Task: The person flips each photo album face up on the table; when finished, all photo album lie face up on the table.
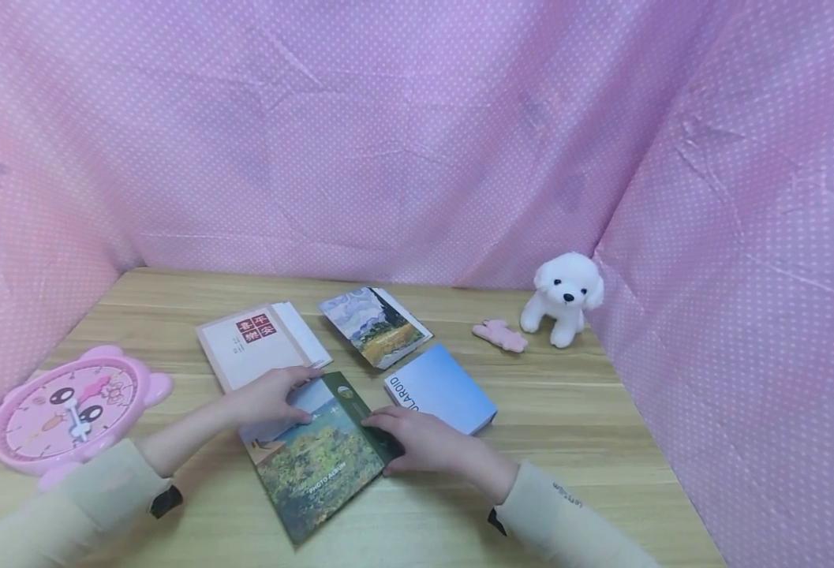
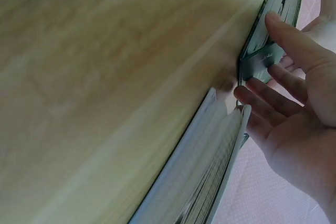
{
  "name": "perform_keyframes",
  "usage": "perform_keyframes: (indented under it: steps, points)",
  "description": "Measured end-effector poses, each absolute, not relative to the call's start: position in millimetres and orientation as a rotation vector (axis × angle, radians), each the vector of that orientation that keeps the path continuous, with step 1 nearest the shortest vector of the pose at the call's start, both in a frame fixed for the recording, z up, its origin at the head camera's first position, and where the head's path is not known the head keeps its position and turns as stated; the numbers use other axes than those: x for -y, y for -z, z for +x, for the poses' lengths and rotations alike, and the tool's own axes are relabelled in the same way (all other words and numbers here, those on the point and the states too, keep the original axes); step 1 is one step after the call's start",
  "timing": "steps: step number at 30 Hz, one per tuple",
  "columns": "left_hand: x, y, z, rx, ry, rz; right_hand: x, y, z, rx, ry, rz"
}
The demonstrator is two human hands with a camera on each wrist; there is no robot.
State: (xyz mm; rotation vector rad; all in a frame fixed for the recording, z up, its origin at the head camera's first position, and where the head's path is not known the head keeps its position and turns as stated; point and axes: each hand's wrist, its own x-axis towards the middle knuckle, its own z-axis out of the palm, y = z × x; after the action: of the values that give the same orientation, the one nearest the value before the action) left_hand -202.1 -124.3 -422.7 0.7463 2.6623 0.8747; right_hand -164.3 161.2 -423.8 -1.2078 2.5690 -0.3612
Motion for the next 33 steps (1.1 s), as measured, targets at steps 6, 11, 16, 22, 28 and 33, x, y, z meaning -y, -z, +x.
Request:
perform_keyframes:
  steps: [6, 11, 16, 22, 28, 33]
  points:
    - [124.4, 423.0, -203.7, -2.669, -0.872, 0.770, -159.7, 422.1, -162.8, -2.570, 0.390, -1.197]
    - [123.0, 423.4, -205.1, -2.679, -0.870, 0.776, -161.0, 422.3, -163.5, -2.560, 0.437, -1.219]
    - [122.1, 424.1, -206.2, -2.689, -0.884, 0.776, -162.0, 421.2, -164.4, -2.544, 0.480, -1.223]
    - [120.5, 421.6, -206.1, -2.701, -0.904, 0.789, -163.3, 419.3, -164.8, -2.535, 0.511, -1.244]
    - [119.0, 419.7, -206.7, -2.705, -0.960, 0.776, -164.7, 417.2, -165.7, -2.537, 0.517, -1.283]
    - [118.7, 418.2, -207.0, -2.734, -0.981, 0.802, -166.1, 415.2, -166.9, -2.536, 0.541, -1.327]
